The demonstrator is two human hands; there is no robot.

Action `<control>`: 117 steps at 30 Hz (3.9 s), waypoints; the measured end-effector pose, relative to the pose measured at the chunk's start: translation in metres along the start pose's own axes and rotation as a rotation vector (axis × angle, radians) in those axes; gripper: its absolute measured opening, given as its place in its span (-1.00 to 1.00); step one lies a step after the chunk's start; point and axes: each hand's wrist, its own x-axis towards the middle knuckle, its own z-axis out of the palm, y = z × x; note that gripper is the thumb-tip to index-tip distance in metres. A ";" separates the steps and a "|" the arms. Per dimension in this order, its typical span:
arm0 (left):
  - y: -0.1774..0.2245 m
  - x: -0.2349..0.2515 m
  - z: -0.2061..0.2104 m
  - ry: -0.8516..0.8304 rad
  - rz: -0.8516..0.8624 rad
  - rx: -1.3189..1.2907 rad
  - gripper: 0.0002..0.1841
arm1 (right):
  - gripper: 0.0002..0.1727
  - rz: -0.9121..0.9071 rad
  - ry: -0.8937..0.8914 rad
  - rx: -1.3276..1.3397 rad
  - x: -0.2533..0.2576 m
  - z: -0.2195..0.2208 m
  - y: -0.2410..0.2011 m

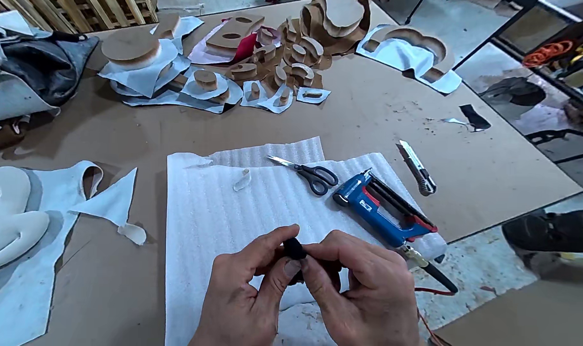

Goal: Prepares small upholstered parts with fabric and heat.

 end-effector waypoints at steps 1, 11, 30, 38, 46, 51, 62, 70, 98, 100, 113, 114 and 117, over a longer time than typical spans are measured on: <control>0.000 0.000 -0.002 -0.016 -0.014 0.005 -0.65 | -0.78 0.006 -0.009 -0.004 0.000 0.001 0.000; -0.007 0.000 -0.009 -0.077 -0.246 -0.452 -0.61 | -0.80 0.121 -0.130 0.226 0.004 -0.012 -0.005; 0.007 -0.006 -0.004 -0.085 -0.464 -0.615 -0.65 | -0.86 0.439 -0.209 0.506 0.008 -0.016 -0.004; 0.000 -0.004 -0.001 -0.039 -0.534 -0.803 -0.69 | -0.87 0.457 -0.207 0.516 0.009 -0.011 0.003; -0.003 0.004 0.009 0.228 -0.278 -0.325 -0.70 | -0.66 0.289 -0.112 0.164 0.000 -0.021 -0.002; -0.003 0.005 0.019 0.268 -0.227 -0.309 -0.71 | -0.57 0.330 -0.120 0.237 -0.007 0.001 -0.004; -0.019 -0.011 -0.002 0.175 -0.148 -0.117 -0.67 | -0.84 0.497 -0.038 0.665 -0.007 0.002 0.005; -0.003 -0.001 -0.033 -0.140 -0.202 0.246 -0.69 | -0.82 0.418 -0.364 0.533 -0.007 -0.018 0.015; -0.150 -0.020 0.036 -0.091 -0.155 0.931 -0.80 | -0.82 -0.015 -0.487 -0.390 -0.036 0.027 0.178; -0.143 -0.015 0.040 -0.087 -0.352 0.904 -0.85 | -0.79 0.035 -0.482 -0.433 -0.035 0.016 0.172; -0.131 0.017 0.027 -0.052 -0.994 0.563 -0.91 | 0.00 0.710 -0.371 -0.849 -0.025 -0.115 0.201; -0.131 0.015 0.027 -0.051 -0.976 0.564 -0.94 | -0.01 0.727 -0.375 -0.839 -0.021 -0.115 0.199; -0.135 0.007 0.028 -0.049 -0.890 0.566 -0.99 | -0.25 0.746 -0.375 -0.893 -0.012 -0.118 0.160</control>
